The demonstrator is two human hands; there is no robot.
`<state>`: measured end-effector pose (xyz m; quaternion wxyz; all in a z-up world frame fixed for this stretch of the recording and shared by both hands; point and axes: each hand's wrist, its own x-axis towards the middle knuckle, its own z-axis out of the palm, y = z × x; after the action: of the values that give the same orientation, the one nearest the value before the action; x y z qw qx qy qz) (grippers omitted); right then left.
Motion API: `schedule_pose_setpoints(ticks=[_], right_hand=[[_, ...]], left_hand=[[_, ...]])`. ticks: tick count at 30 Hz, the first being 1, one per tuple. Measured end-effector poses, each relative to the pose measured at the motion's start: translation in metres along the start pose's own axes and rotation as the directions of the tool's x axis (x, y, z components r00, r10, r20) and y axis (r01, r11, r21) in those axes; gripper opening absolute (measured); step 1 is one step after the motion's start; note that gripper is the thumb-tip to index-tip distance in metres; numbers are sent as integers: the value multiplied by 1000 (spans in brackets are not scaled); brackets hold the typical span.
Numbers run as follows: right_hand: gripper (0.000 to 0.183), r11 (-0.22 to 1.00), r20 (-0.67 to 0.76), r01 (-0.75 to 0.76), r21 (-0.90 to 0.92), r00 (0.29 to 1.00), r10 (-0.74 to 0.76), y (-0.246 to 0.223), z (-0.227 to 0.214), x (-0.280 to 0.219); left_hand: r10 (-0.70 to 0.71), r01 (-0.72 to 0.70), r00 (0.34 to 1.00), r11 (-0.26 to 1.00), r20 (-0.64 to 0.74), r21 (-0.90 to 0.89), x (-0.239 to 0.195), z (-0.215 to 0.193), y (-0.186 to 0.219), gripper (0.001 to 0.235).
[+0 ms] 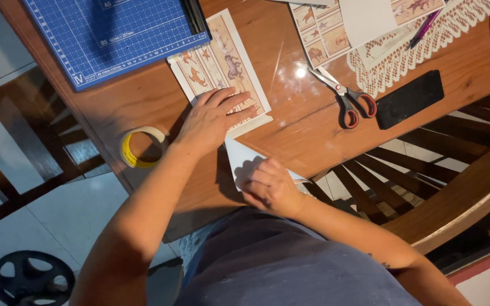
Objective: The person is cutting out printed paper strips with horse designs using scissors and a manual paper trimmer on a wooden table.
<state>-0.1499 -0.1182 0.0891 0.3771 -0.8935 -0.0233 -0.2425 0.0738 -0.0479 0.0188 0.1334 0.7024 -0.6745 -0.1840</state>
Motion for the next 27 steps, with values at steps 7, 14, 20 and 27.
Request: schedule_pose_setpoints(ticks=[7, 14, 20, 27], right_hand=[[34, 953, 173, -35, 300, 985, -18, -28, -27, 14], [12, 611, 41, -641, 464, 705, 708, 25, -63, -5], [16, 434, -112, -759, 486, 438, 892, 72, -36, 8], [16, 359, -74, -751, 554, 385, 920, 108, -3, -14]], left_hand=[[4, -4, 1000, 1000, 2, -24, -4, -9, 6, 68], [-495, 123, 864, 380, -89, -917, -44, -19, 43, 39], [-713, 249, 698, 162, 61, -955, -66, 11, 68, 28], [-873, 321, 487, 170, 8, -932, -64, 36, 71, 18]])
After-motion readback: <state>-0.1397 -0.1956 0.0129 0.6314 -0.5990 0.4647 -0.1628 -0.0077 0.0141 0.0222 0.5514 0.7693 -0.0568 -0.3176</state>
